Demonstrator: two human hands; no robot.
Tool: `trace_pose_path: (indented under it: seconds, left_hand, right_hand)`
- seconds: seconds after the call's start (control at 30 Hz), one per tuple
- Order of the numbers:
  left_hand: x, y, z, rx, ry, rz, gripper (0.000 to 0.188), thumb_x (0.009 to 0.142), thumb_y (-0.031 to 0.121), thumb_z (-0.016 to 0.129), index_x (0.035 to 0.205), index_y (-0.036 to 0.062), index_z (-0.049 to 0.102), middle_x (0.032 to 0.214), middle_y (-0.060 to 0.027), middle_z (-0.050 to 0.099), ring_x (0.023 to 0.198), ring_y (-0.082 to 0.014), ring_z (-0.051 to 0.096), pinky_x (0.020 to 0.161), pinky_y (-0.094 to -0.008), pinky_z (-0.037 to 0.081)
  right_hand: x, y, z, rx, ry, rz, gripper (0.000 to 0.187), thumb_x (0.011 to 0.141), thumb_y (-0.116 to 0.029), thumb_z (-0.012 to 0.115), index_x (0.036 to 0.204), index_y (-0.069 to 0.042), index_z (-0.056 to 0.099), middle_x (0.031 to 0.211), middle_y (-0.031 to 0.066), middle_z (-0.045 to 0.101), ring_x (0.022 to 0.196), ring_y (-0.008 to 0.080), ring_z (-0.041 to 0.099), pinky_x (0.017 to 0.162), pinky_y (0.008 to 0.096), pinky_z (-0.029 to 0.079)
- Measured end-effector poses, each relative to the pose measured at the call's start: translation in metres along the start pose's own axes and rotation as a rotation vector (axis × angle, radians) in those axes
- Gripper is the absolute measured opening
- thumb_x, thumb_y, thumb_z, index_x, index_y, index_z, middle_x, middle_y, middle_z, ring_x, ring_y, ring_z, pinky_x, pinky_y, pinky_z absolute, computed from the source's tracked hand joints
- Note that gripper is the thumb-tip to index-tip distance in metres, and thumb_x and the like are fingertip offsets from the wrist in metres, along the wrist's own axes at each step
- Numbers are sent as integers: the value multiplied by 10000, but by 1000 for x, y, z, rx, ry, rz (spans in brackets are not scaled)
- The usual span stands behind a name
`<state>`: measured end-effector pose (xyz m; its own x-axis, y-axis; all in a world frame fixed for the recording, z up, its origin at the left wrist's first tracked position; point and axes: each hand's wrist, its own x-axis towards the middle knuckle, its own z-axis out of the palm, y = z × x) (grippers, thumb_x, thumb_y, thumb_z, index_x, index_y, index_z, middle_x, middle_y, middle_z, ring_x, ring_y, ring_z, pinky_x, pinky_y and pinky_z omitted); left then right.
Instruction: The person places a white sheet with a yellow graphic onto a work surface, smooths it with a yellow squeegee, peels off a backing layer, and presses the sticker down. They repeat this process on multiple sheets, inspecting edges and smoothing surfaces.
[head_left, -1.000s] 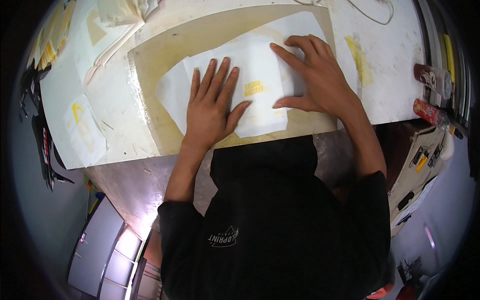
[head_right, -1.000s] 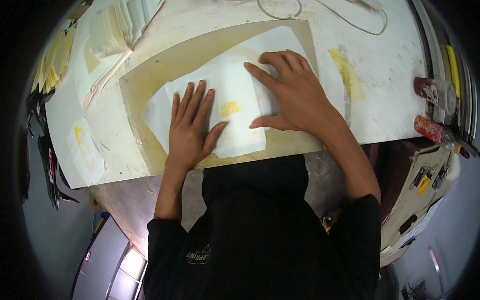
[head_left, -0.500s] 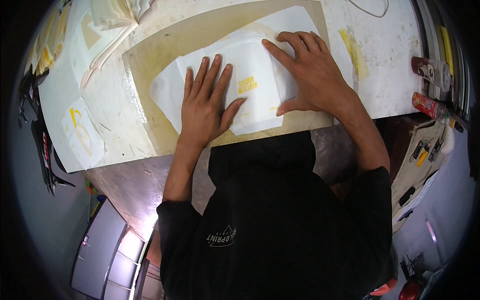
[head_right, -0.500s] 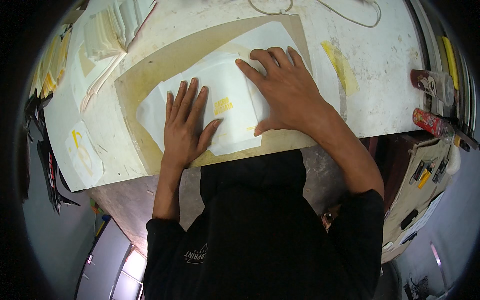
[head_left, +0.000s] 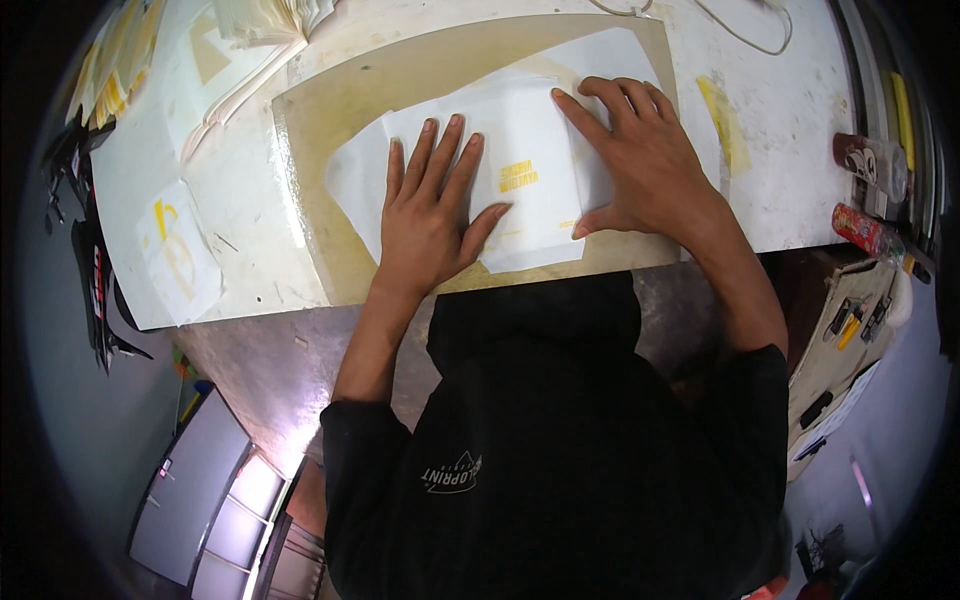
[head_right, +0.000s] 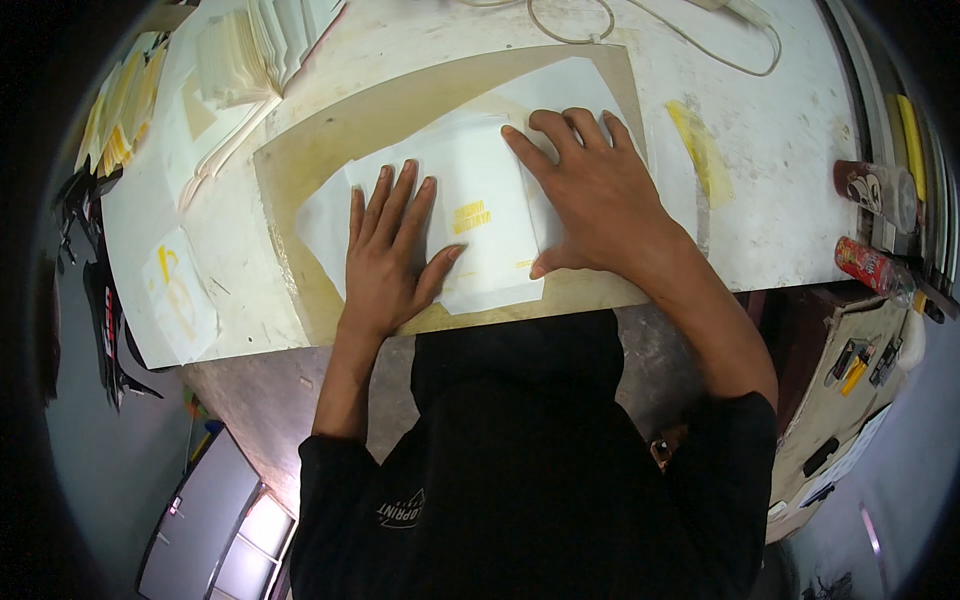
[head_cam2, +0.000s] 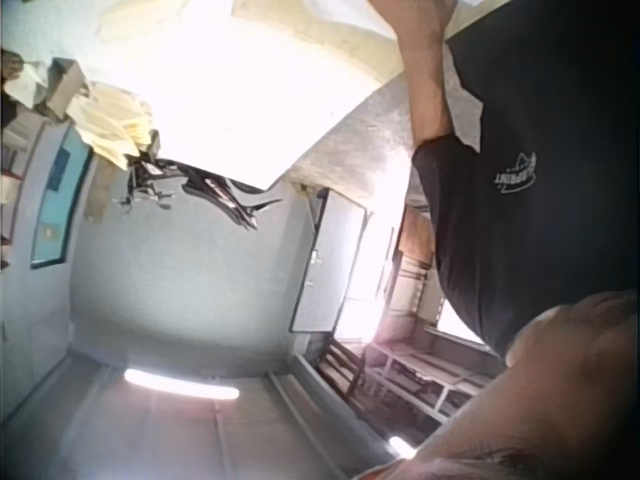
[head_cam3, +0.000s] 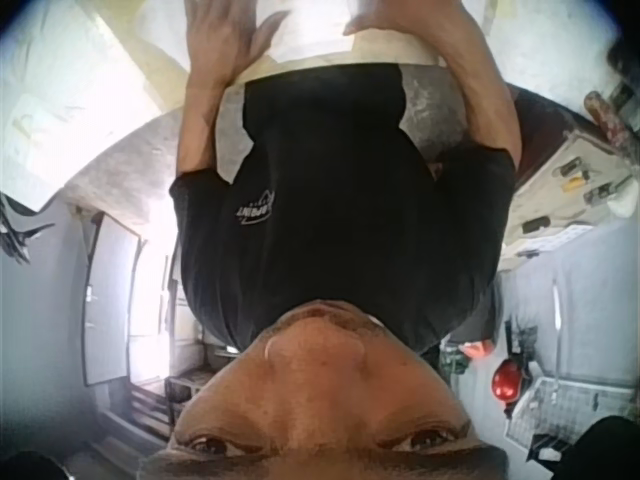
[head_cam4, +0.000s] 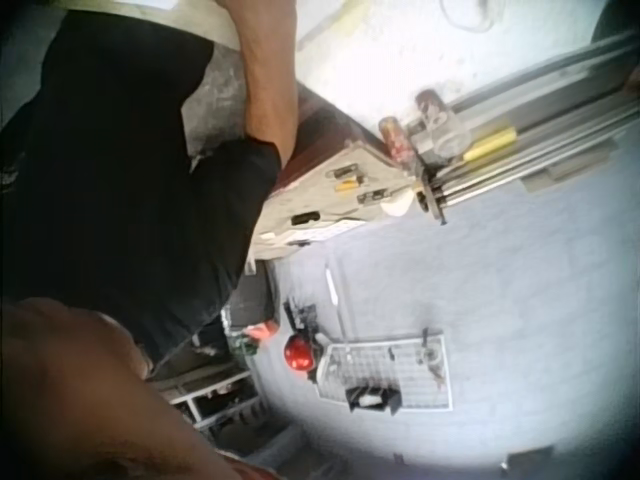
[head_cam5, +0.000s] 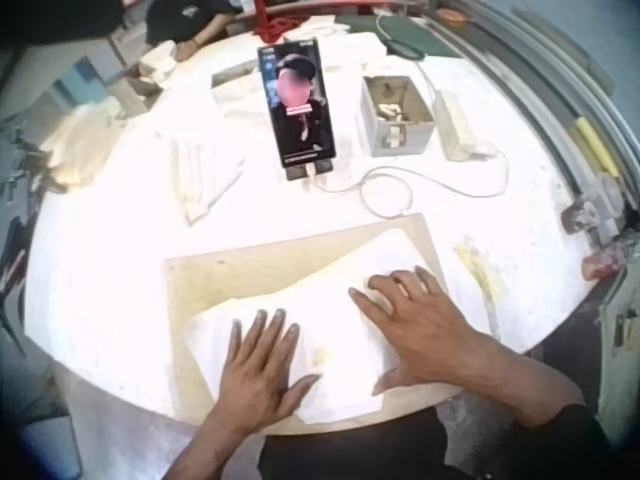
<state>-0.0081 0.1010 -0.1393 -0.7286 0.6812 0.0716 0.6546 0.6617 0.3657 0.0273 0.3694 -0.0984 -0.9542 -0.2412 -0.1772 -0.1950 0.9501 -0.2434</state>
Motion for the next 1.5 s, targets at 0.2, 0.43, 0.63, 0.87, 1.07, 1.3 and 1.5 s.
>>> trace_pose_path:
  seconds: [0.2, 0.43, 0.63, 0.87, 1.07, 1.3, 1.5]
  left_hand:
    - [-2, 0, -1, 9, 2, -13, 704, 923, 485, 701, 1482, 89, 539, 1599, -131, 438, 1510, -354, 350, 1223, -622, 182]
    - [4, 22, -2, 204, 62, -61, 729, 889, 580, 701, 1360, 28, 635, 1544, -176, 486, 1459, -420, 390, 1197, -698, 123]
    - [14, 39, -1, 275, -32, -66, 816, 885, 581, 693, 1407, -33, 565, 1586, -212, 416, 1499, -408, 327, 1216, -674, 109]
    - [25, 30, 7, 78, -158, 258, 654, 978, 354, 633, 1553, 117, 431, 1647, -64, 362, 1532, -291, 304, 1266, -538, 189]
    - [29, 33, -2, -52, -194, 227, 787, 912, 477, 699, 1547, 98, 433, 1646, -104, 350, 1525, -327, 305, 1258, -537, 206]
    - [29, 33, -1, -61, -150, 218, 790, 867, 523, 727, 1481, 71, 521, 1610, -159, 380, 1502, -357, 330, 1250, -536, 221]
    - [26, 34, 1, -97, -155, 184, 789, 860, 508, 738, 1488, 83, 520, 1630, -181, 340, 1523, -387, 280, 1251, -562, 199]
  right_hand:
    - [-1, -1, 1, -4, -1, 8, 1308, 415, -496, 989, 1539, -108, 445, 1481, 132, 466, 1405, 346, 410, 1191, 565, 317]
    - [-1, -1, 0, 14, 15, -12, 1303, 410, -494, 991, 1528, -91, 456, 1474, 141, 472, 1402, 356, 413, 1187, 568, 321]
    - [-1, 1, 3, 0, 38, -26, 1306, 402, -487, 994, 1520, -77, 460, 1462, 146, 479, 1388, 363, 427, 1172, 578, 336]
    - [-2, 1, 7, -6, 57, -25, 1308, 400, -491, 996, 1521, -81, 462, 1461, 144, 481, 1386, 358, 424, 1160, 579, 346]
    - [-3, 5, 10, 6, 65, -43, 1290, 414, -499, 989, 1524, -101, 466, 1461, 137, 484, 1385, 355, 421, 1161, 584, 333]
    - [-14, 11, 9, 84, 116, -70, 1122, 528, -481, 965, 1486, -107, 516, 1496, 125, 477, 1402, 339, 421, 1167, 577, 332]
    - [-44, 78, 1, 328, 519, 301, 520, 820, -317, 859, 1183, 24, 708, 1226, 221, 660, 1144, 379, 627, 1007, 466, 489]
